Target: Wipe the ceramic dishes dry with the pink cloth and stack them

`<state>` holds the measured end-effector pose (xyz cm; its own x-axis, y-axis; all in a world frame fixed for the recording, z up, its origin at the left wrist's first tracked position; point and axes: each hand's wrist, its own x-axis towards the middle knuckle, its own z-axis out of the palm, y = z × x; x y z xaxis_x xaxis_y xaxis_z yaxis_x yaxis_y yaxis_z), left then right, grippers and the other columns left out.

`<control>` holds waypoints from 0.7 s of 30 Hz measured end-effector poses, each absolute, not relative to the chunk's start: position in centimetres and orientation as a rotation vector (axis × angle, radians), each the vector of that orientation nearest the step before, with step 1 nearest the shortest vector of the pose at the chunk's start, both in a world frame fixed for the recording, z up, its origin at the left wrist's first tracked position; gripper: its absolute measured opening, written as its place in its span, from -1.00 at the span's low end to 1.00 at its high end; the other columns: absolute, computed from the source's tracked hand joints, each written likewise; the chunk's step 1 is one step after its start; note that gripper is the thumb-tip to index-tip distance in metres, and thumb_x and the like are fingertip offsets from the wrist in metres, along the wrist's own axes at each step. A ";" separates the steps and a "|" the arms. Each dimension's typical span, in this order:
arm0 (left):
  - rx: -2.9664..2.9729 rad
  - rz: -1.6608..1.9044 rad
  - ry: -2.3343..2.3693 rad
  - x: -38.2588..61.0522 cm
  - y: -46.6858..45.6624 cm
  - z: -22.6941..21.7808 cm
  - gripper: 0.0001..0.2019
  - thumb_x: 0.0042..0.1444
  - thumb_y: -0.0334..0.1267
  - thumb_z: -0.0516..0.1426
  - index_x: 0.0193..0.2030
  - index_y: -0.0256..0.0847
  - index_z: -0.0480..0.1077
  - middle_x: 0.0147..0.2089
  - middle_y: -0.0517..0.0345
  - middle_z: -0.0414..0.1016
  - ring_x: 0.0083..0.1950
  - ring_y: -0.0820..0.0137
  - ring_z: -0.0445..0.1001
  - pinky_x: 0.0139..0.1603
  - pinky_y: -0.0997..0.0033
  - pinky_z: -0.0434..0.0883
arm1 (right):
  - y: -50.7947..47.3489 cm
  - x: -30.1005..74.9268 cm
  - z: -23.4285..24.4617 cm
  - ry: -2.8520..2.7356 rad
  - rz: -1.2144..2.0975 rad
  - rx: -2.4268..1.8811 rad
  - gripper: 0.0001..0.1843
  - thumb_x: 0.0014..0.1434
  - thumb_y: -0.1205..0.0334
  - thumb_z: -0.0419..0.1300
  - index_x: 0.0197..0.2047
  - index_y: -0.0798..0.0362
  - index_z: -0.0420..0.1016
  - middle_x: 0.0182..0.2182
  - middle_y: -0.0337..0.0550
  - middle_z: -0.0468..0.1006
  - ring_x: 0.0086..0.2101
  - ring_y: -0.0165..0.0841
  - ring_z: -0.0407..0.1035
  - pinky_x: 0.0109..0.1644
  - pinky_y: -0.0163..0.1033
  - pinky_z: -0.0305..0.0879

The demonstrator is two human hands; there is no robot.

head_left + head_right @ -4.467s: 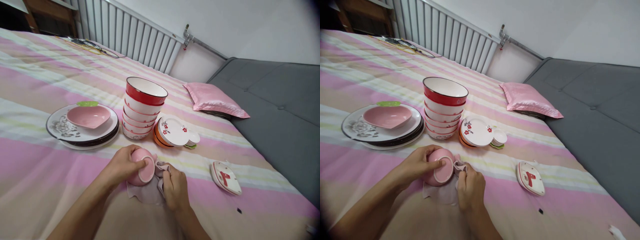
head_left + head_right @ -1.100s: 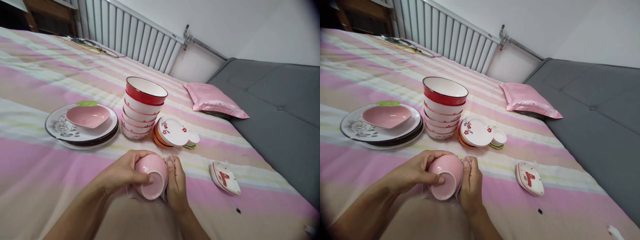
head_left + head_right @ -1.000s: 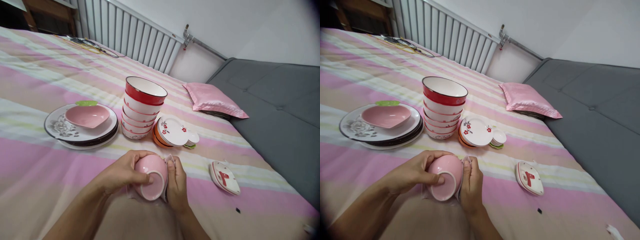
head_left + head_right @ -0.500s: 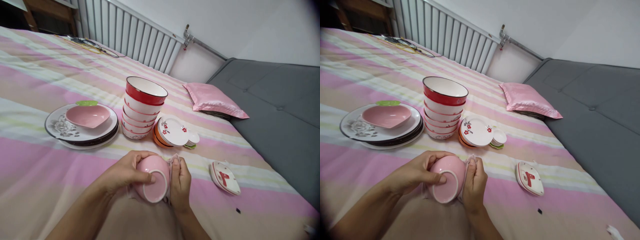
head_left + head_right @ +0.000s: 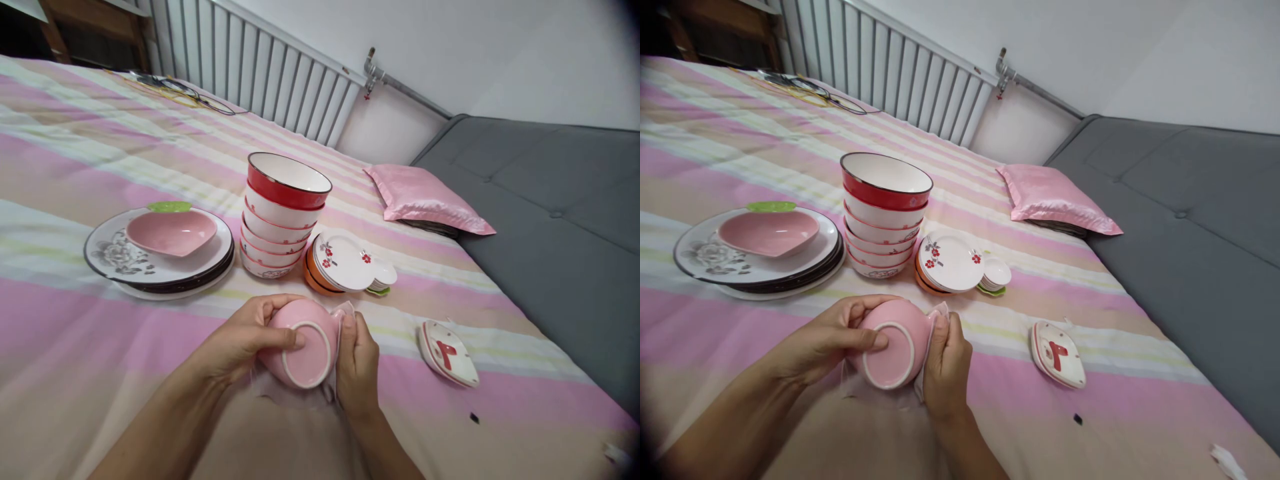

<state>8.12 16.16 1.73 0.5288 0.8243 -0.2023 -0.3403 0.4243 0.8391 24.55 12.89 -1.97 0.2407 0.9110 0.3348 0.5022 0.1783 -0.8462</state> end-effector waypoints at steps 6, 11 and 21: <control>0.789 0.849 0.684 7.9 16.3 1.8 -0.63 -0.27 -0.38 0.35 -0.22 -0.34 0.51 -0.33 0.07 0.53 -0.36 0.42 0.43 -0.35 0.55 0.35 | 12.9 24.7 -2.2 -1.416 0.483 -1.492 -0.68 0.32 0.07 -0.12 -0.26 0.06 0.34 -0.50 -0.22 0.42 -0.47 -0.35 0.29 -0.39 -0.30 0.13; 0.737 0.872 0.673 7.8 16.5 1.7 -0.62 -0.29 -0.39 0.36 -0.22 -0.33 0.52 -0.30 0.06 0.55 -0.34 0.42 0.44 -0.32 0.56 0.35 | 12.8 24.6 -2.3 -1.409 0.525 -1.496 -0.64 0.32 0.03 -0.14 -0.18 0.07 0.35 -0.46 -0.17 0.45 -0.44 -0.32 0.32 -0.38 -0.28 0.13; 0.702 0.916 0.690 7.8 16.7 1.6 -0.54 -0.24 -0.40 0.33 -0.08 -0.35 0.51 -0.23 -0.01 0.59 -0.29 0.36 0.49 -0.27 0.52 0.38 | 12.7 24.5 -2.6 -1.438 0.495 -1.507 -0.69 0.32 0.05 -0.12 -0.29 0.05 0.29 -0.54 -0.27 0.35 -0.51 -0.40 0.20 -0.45 -0.32 0.05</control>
